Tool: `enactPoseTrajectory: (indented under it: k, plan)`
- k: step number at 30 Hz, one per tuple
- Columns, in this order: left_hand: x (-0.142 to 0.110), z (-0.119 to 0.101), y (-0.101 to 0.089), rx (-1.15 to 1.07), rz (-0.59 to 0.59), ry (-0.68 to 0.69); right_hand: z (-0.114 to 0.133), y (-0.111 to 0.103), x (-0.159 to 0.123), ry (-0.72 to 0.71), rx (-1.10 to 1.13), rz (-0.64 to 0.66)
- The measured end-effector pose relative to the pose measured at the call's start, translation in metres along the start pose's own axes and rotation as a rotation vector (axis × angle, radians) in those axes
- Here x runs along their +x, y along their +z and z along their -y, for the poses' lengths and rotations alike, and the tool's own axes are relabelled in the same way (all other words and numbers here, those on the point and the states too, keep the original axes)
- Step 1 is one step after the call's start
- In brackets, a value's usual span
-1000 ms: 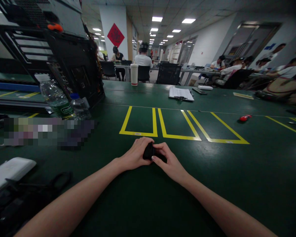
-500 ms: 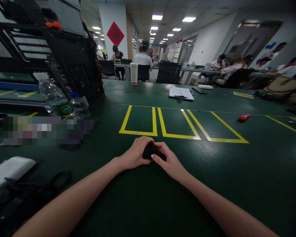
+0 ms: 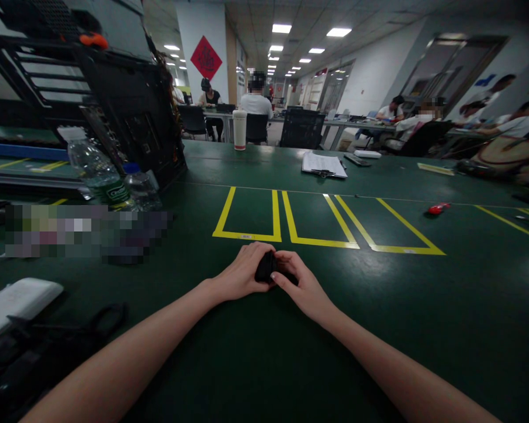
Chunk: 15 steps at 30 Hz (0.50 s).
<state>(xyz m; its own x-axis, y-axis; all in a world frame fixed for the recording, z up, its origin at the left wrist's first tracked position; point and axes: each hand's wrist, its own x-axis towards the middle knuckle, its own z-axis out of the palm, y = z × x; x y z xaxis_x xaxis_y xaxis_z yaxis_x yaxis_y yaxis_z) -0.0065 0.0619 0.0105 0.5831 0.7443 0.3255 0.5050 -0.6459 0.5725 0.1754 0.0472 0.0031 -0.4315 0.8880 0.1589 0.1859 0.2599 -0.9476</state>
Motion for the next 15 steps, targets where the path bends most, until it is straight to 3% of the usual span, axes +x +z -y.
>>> enactPoseTrajectory:
  k: [15]
  plan:
    - [-0.0003, -0.0014, -0.0019, 0.012, 0.031, -0.021, -0.0031, -0.0004, 0.0010, 0.024, 0.017, -0.006]
